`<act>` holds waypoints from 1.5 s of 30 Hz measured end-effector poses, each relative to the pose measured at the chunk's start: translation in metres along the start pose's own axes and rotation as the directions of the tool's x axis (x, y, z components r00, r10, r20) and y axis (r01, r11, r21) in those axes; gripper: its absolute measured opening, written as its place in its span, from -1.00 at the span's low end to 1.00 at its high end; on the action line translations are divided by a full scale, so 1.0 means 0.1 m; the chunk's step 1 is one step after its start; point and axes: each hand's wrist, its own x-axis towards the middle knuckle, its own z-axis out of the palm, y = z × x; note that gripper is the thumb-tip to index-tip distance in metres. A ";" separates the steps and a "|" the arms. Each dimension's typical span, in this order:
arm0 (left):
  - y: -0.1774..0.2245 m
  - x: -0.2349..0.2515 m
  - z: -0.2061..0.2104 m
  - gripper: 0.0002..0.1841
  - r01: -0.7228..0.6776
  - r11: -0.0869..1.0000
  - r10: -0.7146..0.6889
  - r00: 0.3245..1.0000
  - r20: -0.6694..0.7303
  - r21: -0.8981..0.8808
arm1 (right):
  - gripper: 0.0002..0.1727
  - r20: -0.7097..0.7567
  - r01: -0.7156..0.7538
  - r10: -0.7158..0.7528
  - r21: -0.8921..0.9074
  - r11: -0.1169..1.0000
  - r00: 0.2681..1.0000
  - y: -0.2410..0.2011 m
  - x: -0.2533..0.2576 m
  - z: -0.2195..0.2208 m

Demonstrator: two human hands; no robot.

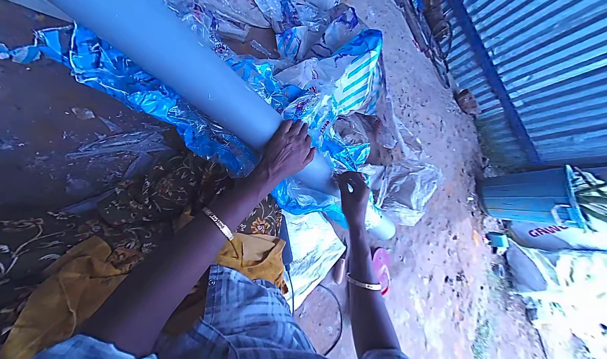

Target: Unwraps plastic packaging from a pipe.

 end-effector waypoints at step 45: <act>0.28 -0.94 0.06 -0.63 -0.091 0.990 0.123 0.926 -0.357 0.106 | -0.58 -0.099 -0.095 0.207 0.649 0.755 0.973 -0.47 -0.12 0.30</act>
